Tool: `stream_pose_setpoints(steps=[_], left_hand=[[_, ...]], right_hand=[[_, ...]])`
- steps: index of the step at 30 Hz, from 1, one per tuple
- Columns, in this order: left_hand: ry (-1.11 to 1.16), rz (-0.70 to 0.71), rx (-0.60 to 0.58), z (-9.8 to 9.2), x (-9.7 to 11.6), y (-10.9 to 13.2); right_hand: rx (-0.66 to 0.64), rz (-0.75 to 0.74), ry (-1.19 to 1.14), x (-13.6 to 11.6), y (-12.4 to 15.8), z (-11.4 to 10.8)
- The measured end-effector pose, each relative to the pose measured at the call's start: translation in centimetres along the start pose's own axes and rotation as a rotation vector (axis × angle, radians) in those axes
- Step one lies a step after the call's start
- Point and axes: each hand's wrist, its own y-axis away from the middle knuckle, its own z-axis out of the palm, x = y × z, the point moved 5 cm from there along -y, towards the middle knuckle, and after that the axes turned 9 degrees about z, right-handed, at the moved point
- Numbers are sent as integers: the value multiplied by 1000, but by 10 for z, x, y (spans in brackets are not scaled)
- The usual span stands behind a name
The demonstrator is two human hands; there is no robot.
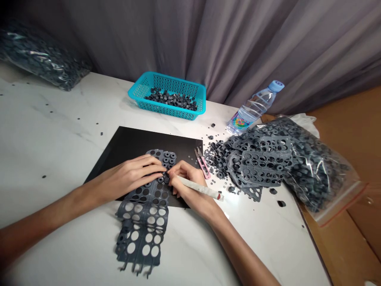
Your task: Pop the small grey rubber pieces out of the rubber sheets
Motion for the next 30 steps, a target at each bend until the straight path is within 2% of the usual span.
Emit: stream_pose_setpoints(steps=[6, 17, 22, 24, 27, 30], left_hand=[[-44, 18, -33, 0, 2, 0], [-30, -32, -5, -3, 0, -4], [14, 3, 19, -3, 0, -3], [30, 12, 61, -1, -1, -2], [72, 25, 217, 0, -1, 0], [140, -27, 308, 2, -4, 1]], right_hand=[[28, -8, 28, 2, 0, -1], [11, -35, 91, -2, 0, -1], [18, -37, 78, -1, 1, -1], [21, -46, 89, 0, 2, 0], [52, -72, 168, -1, 3, 2], [107, -106, 237, -5, 4, 2]])
